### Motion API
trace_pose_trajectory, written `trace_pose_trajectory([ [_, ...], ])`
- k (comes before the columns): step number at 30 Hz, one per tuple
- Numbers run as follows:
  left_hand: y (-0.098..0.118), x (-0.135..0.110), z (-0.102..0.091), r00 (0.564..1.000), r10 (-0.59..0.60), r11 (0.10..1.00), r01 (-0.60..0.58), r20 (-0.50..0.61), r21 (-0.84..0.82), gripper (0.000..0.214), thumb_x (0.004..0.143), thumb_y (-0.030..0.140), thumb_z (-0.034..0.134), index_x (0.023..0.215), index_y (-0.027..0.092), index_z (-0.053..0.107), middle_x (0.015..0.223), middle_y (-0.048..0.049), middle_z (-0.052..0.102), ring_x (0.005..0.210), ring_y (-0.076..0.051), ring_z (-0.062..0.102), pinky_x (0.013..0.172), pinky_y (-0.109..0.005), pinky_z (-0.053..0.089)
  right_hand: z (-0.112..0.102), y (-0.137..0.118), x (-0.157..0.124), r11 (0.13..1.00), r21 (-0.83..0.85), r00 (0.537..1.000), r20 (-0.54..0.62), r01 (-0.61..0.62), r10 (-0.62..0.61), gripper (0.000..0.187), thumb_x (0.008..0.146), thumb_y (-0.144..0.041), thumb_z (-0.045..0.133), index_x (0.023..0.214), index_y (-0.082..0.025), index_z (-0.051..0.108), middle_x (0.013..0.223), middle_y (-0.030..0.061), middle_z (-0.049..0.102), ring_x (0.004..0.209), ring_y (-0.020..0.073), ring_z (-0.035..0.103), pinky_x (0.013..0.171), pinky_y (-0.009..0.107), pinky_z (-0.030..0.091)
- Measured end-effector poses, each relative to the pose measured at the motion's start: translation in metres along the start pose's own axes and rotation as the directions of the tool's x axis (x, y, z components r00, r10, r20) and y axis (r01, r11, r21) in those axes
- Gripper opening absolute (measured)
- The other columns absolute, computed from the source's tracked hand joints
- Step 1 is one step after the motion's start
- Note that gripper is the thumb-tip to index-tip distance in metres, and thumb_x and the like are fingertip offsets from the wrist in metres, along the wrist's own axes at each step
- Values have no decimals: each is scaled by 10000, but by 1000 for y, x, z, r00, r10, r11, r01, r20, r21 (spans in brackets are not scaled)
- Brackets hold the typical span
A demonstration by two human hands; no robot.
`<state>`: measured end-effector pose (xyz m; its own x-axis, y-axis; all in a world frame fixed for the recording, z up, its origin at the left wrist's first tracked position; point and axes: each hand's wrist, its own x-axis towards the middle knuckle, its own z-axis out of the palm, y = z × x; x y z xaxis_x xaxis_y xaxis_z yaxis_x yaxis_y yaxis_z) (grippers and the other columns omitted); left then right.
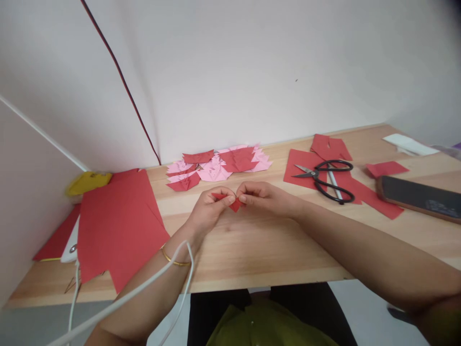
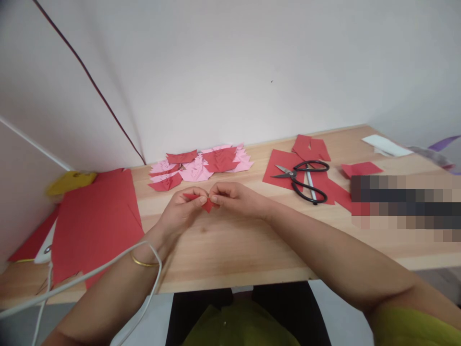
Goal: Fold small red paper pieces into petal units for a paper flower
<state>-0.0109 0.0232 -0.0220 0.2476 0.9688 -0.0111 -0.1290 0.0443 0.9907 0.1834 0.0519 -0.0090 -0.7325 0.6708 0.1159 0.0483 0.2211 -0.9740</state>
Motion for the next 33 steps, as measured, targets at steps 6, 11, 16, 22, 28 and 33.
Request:
trace_pose_trajectory([
  [6,-5,3,-3,996,32,992,-21,-86,121,227,714,353,710,734,141,632,675,-30,652,651,-140,594,664,-271,461,3,5,2,998,-48,997,-71,-46,42,241,892,-382,487,867,-159,576,824,25,591,722,120,521,669,250,411],
  [11,-3,1,-1,993,107,947,-84,-58,311,190,765,335,652,761,146,642,740,-43,662,710,-145,606,694,-272,475,6,10,3,984,-176,985,-172,-18,-13,140,839,-291,544,823,-155,569,751,15,578,640,110,503,584,232,391],
  [16,3,-1,4,972,229,865,-177,-57,469,101,754,251,646,799,161,644,799,-36,662,757,-142,608,724,-269,483,8,9,3,931,-352,955,-232,95,-185,52,814,-201,531,810,-166,570,785,35,631,717,134,580,666,257,451],
  [22,7,-2,5,916,399,710,-335,37,620,59,774,198,621,821,179,652,829,-30,672,784,-140,620,749,-271,496,8,13,4,844,-508,914,-239,170,-327,49,797,-161,532,824,-169,572,778,40,642,707,138,596,651,254,463],
  [28,8,-4,4,864,492,620,-431,103,655,54,804,192,595,827,182,643,818,-32,663,778,-137,619,729,-267,493,9,14,3,777,-590,882,-219,220,-416,33,815,-172,524,809,-181,556,751,30,638,685,134,591,641,253,458],
  [33,7,-4,2,846,514,581,-465,142,669,67,822,184,568,829,184,635,810,-33,656,768,-138,608,710,-269,486,11,12,2,747,-622,868,-211,235,-449,31,809,-161,524,797,-181,544,732,24,622,667,129,580,629,244,452],
])
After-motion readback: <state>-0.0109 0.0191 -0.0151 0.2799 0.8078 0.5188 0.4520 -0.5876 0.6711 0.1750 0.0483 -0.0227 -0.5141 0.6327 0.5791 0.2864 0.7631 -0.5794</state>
